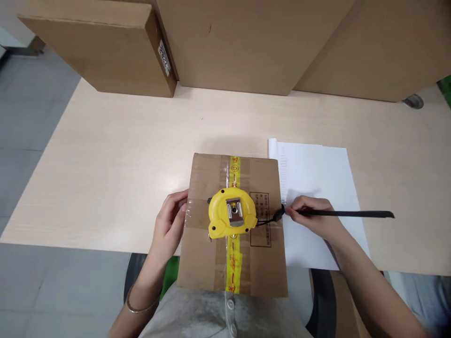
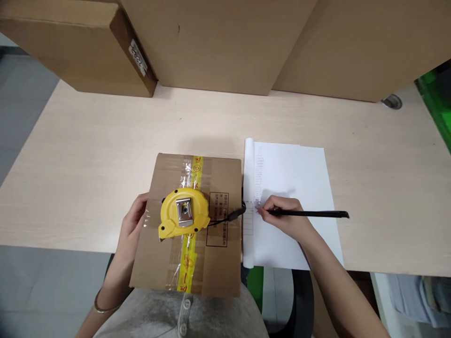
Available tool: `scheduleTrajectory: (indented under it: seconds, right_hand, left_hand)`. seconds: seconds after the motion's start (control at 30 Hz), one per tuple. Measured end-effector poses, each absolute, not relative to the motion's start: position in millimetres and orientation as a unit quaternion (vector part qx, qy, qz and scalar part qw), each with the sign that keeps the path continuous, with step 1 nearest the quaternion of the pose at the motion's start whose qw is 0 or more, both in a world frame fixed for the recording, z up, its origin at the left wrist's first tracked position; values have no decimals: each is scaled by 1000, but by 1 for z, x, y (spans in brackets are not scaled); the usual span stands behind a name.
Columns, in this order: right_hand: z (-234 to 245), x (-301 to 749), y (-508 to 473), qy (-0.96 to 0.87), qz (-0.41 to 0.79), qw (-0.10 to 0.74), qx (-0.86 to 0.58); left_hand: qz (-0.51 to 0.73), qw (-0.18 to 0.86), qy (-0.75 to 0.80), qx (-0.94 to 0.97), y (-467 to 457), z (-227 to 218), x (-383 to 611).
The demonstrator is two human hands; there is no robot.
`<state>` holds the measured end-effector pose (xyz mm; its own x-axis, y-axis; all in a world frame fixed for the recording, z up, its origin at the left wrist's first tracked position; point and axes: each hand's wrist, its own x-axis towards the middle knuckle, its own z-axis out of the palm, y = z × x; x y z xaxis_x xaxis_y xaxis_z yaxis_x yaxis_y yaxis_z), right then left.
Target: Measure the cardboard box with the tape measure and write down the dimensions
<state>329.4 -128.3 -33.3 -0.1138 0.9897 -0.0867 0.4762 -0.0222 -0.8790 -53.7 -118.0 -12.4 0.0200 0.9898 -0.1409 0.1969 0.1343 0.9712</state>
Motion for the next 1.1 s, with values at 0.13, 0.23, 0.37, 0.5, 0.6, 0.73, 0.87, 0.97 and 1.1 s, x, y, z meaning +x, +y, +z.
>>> scheduleTrajectory:
  seconds: [0.13, 0.23, 0.37, 0.5, 0.6, 0.73, 0.87, 0.97, 1.1]
  right_hand:
    - [-23, 336, -127, -568, 453, 280, -628]
    - [-14, 346, -126, -569, 388, 228, -689]
    - [-7, 348, -120, -596, 237, 86, -762]
    - [3, 336, -116, -602, 144, 31, -785]
    - [28, 321, -112, -637, 61, 104, -762]
    - [71, 286, -97, -786, 122, 215, -567]
    - [89, 240, -74, -865, 178, 229, -409]
    - [84, 217, -62, -881, 204, 210, -370]
    - [75, 216, -65, -852, 312, 235, -347]
  left_hand:
    - [398, 484, 591, 508, -120, -5, -49]
    - [403, 481, 612, 482, -121, 6, -41]
    - [420, 478, 623, 456, -122, 17, -34]
    - [423, 483, 612, 462, -121, 10, -38]
    - [445, 489, 585, 469, -121, -7, -46]
    - [558, 463, 452, 520, -126, -24, -60]
    - [522, 385, 421, 634, -138, -18, -77]
    - [443, 355, 374, 733, -141, -8, -87]
    - [365, 323, 310, 816, -135, -1, -91]
